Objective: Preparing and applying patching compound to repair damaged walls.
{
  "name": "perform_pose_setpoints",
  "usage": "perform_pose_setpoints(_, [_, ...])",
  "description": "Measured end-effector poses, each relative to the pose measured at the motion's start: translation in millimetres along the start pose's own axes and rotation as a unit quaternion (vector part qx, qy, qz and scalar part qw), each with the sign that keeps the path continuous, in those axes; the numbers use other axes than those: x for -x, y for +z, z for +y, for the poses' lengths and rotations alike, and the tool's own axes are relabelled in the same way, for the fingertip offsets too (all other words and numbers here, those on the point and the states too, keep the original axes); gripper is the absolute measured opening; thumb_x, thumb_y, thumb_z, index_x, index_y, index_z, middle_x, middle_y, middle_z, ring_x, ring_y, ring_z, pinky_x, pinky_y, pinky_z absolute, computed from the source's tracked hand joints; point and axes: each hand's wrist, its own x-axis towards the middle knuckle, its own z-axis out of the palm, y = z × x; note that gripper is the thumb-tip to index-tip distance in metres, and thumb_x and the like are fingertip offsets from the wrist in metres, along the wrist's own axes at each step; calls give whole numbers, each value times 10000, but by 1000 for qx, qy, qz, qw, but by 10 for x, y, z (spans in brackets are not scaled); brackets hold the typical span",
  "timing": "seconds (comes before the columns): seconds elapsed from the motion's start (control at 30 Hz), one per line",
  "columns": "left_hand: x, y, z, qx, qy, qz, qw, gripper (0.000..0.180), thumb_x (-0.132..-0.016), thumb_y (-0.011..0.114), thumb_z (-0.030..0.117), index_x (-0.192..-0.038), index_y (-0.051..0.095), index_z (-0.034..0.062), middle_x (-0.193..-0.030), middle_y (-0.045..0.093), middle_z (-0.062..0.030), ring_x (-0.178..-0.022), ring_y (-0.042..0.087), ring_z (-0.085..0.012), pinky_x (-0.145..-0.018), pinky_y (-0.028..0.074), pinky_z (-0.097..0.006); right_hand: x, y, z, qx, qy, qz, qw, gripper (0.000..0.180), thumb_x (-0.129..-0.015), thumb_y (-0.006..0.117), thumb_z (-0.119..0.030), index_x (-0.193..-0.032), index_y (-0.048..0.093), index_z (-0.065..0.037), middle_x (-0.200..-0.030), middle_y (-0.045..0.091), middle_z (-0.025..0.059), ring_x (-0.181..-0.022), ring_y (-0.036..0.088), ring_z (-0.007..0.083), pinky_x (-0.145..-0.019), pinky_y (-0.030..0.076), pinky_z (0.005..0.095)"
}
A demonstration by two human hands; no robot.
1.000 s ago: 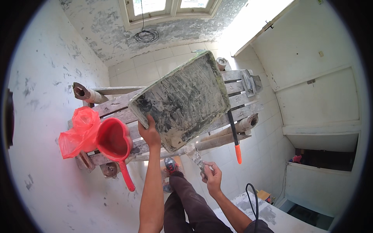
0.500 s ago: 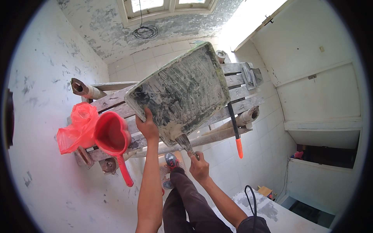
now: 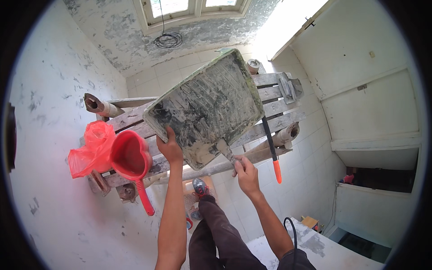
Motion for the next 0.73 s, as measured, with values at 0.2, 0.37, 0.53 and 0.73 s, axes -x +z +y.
perform_pose_setpoints(0.2, [10, 0, 12, 4, 13, 0, 1000, 310, -1012, 632, 177, -1219, 597, -50, -1122, 683, -125, -993, 593, -187, -931, 452, -308, 2, 135, -396, 252, -73, -47, 964, 237, -1021, 489, -227, -1100, 576, -21, -849, 667, 320, -848, 635, 531, -706, 493, 589])
perform_pose_setpoints(0.37, [31, 35, 87, 2, 8, 4, 1000, 314, -1009, 632, 161, -1236, 590, -51, -1137, 678, -125, -1003, 593, -182, -935, 451, -303, 301, 473, -392, 347, -35, -56, 936, 242, -1021, 475, -241, -1112, 479, -17, -731, 624, 363, -734, 608, 583, -694, 488, 654])
perform_pose_setpoints(0.53, [57, 10, 29, 27, 24, 13, 999, 320, -1004, 642, 172, -1222, 604, -59, -1121, 680, -118, -998, 589, -176, -930, 451, -304, 383, 712, -498, 256, -29, -31, 966, 225, -1005, 511, -217, -1091, 535, -10, -756, 639, 340, -766, 633, 544, -693, 475, 631])
perform_pose_setpoints(0.73, [82, -3, 66, 46, 12, 10, 999, 332, -997, 662, 194, -1205, 624, -62, -1116, 683, -122, -997, 587, -179, -937, 448, -310, 403, 706, -652, 250, -132, 16, 959, 226, -988, 551, -179, -1160, 576, -34, -853, 695, 257, -820, 666, 478, -719, 511, 536])
